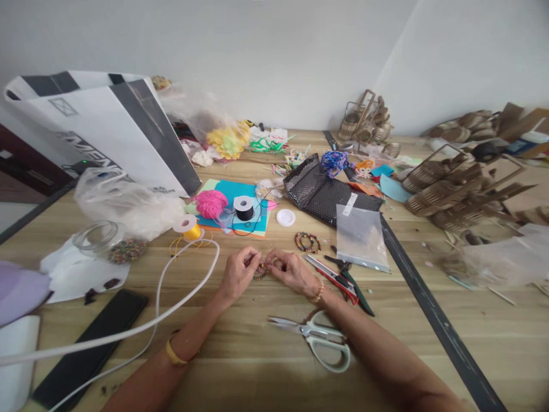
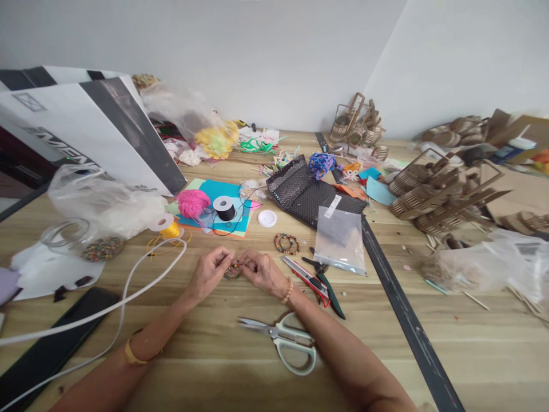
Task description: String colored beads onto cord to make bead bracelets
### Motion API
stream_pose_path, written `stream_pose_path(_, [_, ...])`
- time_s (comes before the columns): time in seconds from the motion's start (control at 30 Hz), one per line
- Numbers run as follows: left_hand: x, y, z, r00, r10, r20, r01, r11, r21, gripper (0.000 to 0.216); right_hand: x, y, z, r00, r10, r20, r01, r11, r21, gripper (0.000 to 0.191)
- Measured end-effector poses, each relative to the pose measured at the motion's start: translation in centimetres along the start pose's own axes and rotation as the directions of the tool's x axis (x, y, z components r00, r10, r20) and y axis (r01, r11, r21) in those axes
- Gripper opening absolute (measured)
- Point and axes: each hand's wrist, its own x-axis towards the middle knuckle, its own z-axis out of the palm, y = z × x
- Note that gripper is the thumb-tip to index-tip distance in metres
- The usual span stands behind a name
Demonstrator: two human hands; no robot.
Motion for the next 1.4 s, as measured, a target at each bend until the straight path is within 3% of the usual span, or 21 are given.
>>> stream_pose_path(0.13, [-0.1,0.0,0.0,0.998,0.055,-0.004,-0.055,0.997,0.049,0.018,0.0,0.0,-0.2,0.999,0.030,0.029,-0.031,0.999,0.026,0.011])
stream_pose_path(0.43, [-0.1,-0.2,0.4,0.998,-0.047,0.039,0.050,0.995,-0.083,0.020,0.1,-0.4,-0.5,0.998,0.060,0.021,-0.061,0.997,0.044,0.012])
stream_pose_path(0.73, [0.1,-0.3,0.3,0.991,-0.116,0.069,0.122,0.988,-0.094,0.021,0.4,0.3,-0.6,0.993,0.109,0.039,-0.116,0.955,0.274,0.018])
stream_pose_path(0.9, [0.3,-0.2,0.3,0.977,-0.180,0.114,0.196,0.969,-0.151,0.023,0.1,0.0,-0.5,1.000,-0.008,-0.024,0.009,0.999,0.034,0.012])
stream_pose_path(1.07, [0.6,0.1,0.1,0.942,-0.297,0.158,0.330,0.908,-0.259,0.026,-0.1,-0.7,-0.5,0.990,-0.137,-0.044,0.128,0.976,-0.176,0.011])
stream_pose_path(1.23, [0.5,0.6,-0.1,0.941,-0.295,0.168,0.337,0.872,-0.355,0.027,-0.4,-0.5,-0.3,0.981,-0.187,-0.059,0.167,0.956,-0.243,0.018])
stream_pose_path(1.4, [0.5,0.6,-0.1,0.938,-0.297,0.179,0.344,0.860,-0.377,0.030,-0.5,-0.2,-0.3,0.984,-0.176,0.011,0.174,0.962,-0.210,0.027])
